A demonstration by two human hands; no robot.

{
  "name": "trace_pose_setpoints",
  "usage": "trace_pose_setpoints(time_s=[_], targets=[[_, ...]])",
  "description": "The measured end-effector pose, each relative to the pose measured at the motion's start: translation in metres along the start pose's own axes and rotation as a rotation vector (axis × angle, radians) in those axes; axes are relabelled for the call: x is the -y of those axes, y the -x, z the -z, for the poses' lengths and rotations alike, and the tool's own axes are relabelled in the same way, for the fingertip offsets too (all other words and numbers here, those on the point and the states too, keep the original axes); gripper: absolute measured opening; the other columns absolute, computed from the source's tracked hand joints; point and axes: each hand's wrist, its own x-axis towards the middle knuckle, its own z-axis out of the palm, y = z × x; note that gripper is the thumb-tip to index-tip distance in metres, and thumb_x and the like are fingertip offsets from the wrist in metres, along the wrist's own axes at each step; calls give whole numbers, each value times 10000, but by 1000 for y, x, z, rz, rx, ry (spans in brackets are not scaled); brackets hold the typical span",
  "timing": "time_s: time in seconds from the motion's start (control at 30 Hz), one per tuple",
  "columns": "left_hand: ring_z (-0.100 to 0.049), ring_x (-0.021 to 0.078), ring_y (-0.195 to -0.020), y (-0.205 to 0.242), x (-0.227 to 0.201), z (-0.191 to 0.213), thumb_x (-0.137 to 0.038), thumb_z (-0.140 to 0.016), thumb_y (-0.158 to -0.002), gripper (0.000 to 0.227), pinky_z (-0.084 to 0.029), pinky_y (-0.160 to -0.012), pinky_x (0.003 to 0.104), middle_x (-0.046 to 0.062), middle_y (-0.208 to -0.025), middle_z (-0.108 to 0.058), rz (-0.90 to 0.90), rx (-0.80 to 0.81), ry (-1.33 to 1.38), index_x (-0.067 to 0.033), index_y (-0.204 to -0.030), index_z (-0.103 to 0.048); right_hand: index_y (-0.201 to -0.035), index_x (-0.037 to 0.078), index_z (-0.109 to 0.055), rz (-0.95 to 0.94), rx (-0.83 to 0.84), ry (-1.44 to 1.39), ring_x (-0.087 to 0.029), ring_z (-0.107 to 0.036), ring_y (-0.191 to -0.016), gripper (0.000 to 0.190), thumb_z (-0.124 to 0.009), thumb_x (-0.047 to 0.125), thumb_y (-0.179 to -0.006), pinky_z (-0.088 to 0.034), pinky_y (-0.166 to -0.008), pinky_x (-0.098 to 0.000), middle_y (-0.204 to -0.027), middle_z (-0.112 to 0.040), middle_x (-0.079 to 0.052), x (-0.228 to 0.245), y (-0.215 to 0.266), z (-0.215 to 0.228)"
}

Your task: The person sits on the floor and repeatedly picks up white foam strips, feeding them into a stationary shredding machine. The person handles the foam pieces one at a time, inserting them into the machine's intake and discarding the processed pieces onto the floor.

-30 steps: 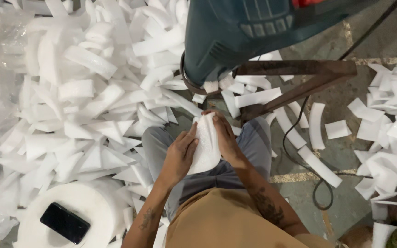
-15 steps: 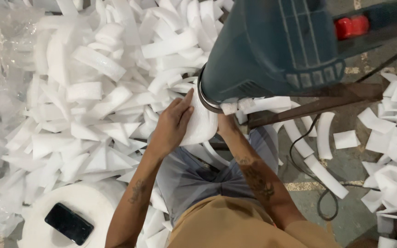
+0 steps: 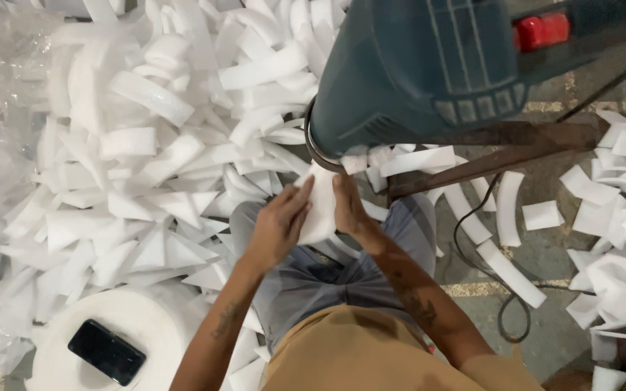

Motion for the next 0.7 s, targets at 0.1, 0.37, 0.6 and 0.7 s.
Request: trace_pose_setpoints(time_s=[0.1,0.37,0.6,0.7], targets=[[-676,320,-852,28,3,-18,-50,-644,-973,463,-536,-752,389,148,-1076,-639,13,4,-25,-58,-1432,-577,-1469,-15,-415,314,8,252,-265,-500,-1288,582,-242,451,-1166,-387,-1121,-402,-1415,-482,-175,7,33,-1],[-666,255,-872,55,40,-58,-121,-690,-985,548,-546,-779,352,190,-1063,-677,233,-114,135,12,-1483,-505,-1641,77,-262,-176,30,-176,-252,-497,-1145,788,-323,606,-1060,-415,-1003,-405,-1305,-462,-157,-33,57,9],[-654,119,-803,73,82,-68,-219,-703,-958,711,-550,-698,295,132,-943,-726,669,-278,476,68,-1522,-378,-1608,104,-315,-529,349,-66,-219,-598,-1058,770,-623,404,-970,-554,-813,-326,-1272,-587,-180,-62,91,44],[-682,133,-818,95,114,-61,-243,-628,-1001,577,-554,-685,277,108,-984,-741,746,-482,671,63,-1463,-467,-1558,145,-374,-754,42,-310,-246,-624,-979,715,-622,386,-933,-592,-751,-364,-1241,-591,-152,-84,78,66]])
